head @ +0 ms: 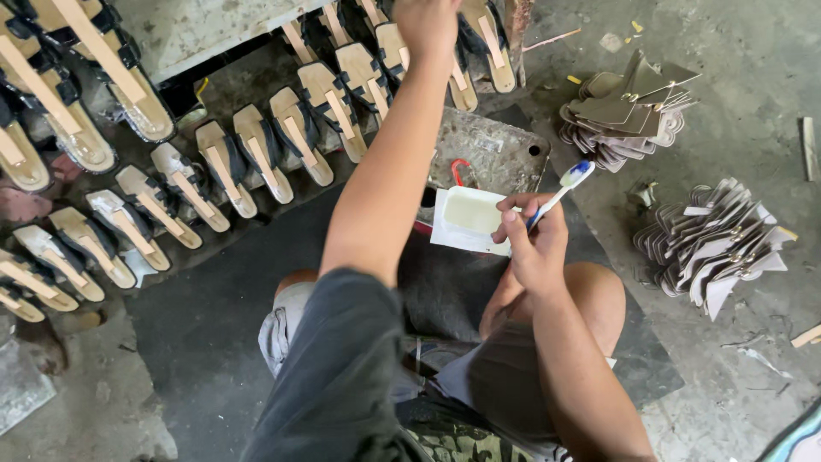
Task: The person sits on the floor and applies glue to the edges of black slippers using a toothbrush. They repeatedly dip the toothbrush into a container and spread the glue along the slipper's perimeter, then place the finished slipper on a nearby rack.
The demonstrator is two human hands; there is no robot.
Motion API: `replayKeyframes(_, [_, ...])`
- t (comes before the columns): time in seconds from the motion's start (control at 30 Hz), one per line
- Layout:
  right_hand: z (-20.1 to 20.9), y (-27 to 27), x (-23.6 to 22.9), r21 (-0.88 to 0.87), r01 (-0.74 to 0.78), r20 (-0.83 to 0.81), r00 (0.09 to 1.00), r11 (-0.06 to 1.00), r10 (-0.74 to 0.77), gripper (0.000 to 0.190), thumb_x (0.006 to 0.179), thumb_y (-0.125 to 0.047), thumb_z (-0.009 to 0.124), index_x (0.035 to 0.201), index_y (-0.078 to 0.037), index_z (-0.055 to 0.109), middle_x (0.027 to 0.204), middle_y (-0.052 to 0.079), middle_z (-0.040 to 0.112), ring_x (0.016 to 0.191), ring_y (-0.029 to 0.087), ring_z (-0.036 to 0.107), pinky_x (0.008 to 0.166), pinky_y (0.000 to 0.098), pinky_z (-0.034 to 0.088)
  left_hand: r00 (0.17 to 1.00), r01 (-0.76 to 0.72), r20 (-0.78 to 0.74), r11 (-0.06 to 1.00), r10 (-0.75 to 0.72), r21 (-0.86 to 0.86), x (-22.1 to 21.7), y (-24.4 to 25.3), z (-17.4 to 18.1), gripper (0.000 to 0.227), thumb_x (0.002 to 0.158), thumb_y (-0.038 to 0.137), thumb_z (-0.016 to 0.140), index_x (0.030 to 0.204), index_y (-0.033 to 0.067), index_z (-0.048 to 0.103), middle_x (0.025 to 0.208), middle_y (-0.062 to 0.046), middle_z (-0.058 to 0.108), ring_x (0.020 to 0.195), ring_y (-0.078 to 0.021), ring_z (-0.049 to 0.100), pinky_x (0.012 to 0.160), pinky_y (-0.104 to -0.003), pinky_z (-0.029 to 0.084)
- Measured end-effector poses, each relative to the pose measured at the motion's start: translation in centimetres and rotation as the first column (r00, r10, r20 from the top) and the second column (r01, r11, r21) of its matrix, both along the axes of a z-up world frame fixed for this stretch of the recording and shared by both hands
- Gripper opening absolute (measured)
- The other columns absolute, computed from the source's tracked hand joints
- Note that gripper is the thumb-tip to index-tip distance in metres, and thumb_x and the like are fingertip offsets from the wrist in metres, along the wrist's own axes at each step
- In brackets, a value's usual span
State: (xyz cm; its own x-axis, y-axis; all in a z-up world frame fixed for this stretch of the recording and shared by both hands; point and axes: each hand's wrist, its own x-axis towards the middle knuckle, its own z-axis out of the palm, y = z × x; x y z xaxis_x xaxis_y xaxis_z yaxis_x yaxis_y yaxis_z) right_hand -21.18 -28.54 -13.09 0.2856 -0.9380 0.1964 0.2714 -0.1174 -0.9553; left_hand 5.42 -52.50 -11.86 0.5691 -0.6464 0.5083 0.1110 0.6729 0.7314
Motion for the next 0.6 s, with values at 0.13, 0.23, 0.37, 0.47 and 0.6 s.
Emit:
replayKeyframes(0.13, [0.9,-0.3,1.0,0.087,0.013,-0.037,0.999,0.996,-0.009,0.027,0.105,-0.012,0.065,0.107,-0.007,0.039,0.111,0.021,0.068,0.081,0.02,0.07,0.073,0.0316,0.058,0.862,0.383,-0.43,0.901,-0.269,0.205,-3.1,15.5,-0.9,0.029,0.097,0.011,0.071,0.124,0.0015,0.068,0.093,-0.009,0.07,0.078,-0.0154,0.066,0.067,-0.027,0.052])
replayKeyframes(0.23, [2.0,1.4,2.1,0.207,-0.182,0.149,0.977,0.961,0.153,0.028,0.097,-0.012,0.067,0.107,-0.009,0.041,0.124,0.019,0.067,0.108,0.025,0.075,0.092,0.0351,0.063,0.667,0.575,-0.674,0.795,-0.316,0.196,-7.9,29.1,-2.1,0.013,0.098,0.005,0.069,0.11,0.0039,0.064,0.101,-0.002,0.068,0.09,-0.0145,0.069,0.082,-0.027,0.057])
replayKeyframes(0.37, [3.4,5.9,3.6,0.255,-0.277,0.215,0.95,0.927,0.225,0.043,0.089,-0.003,0.078,0.108,-0.011,0.041,0.127,0.023,0.068,0.111,0.028,0.069,0.096,0.0393,0.059,0.415,0.718,-0.84,0.693,-0.351,0.065,-11.2,39.1,-1.3,0.01,0.103,0.007,0.066,0.112,0.0038,0.063,0.104,-0.005,0.069,0.094,-0.0154,0.07,0.087,-0.03,0.059])
replayKeyframes(0.47, [4.4,10.2,2.7,0.316,-0.294,0.095,0.956,0.902,0.279,0.049,0.084,-0.001,0.082,0.105,-0.011,0.039,0.122,0.022,0.068,0.106,0.026,0.068,0.09,0.0403,0.058,0.493,0.827,-0.777,0.49,-0.392,0.277,-9.6,43.4,-0.4,0.022,0.1,0.018,0.064,0.116,0.006,0.057,0.112,-0.008,0.071,0.099,-0.0201,0.072,0.085,-0.035,0.061])
replayKeyframes(0.6, [5.8,14.1,0.7,0.164,-0.355,-0.161,0.911,0.92,0.38,0.054,0.081,-0.001,0.085,0.103,-0.011,0.036,0.114,0.011,0.053,0.112,0.021,0.064,0.085,0.0365,0.056,0.775,0.616,-0.513,0.624,-0.369,0.482,-3.7,45.7,0.1,0.059,0.099,0.048,0.054,0.141,0.0084,0.045,0.129,-0.011,0.066,0.111,-0.0214,0.069,0.087,-0.038,0.058])
